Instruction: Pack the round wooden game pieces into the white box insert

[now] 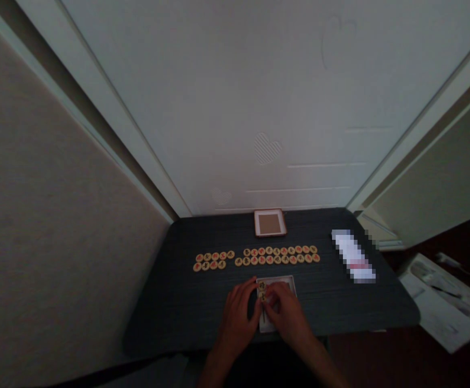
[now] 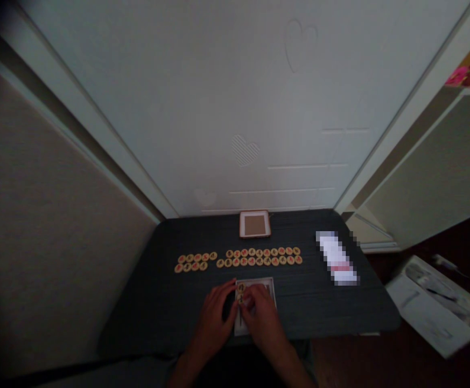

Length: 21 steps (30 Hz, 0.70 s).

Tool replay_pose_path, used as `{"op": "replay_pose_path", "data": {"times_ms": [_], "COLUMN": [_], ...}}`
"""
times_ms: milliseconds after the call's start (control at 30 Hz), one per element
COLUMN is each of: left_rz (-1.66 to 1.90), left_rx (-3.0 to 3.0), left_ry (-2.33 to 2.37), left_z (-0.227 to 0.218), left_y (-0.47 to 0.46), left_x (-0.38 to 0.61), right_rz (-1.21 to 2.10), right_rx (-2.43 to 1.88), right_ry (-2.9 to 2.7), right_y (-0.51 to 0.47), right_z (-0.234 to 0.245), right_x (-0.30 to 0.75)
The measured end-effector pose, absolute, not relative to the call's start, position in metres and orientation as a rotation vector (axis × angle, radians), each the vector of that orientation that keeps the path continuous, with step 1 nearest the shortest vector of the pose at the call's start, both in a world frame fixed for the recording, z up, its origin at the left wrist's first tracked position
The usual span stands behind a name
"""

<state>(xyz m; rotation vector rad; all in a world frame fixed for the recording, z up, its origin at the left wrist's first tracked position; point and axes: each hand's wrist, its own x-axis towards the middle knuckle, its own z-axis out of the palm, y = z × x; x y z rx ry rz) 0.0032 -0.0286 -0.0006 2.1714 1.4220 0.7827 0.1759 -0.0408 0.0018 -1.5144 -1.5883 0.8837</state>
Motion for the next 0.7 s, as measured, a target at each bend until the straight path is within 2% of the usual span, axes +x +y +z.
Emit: {"op": "replay_pose_path", "data": {"times_ms": [700], "left_rz": [0.838], "left_rx": [2.154], "left_ry": [1.399], "left_z": [-0.0017], "left_y": [-0.0275], "left_x": [0.0023], "right_rz": [0.876], "right_rx": [-1.436], "right_ry": [-1.598], "right_y": [-0.0388], "right_z": [0.0015], "right_x": [0.1748]}}
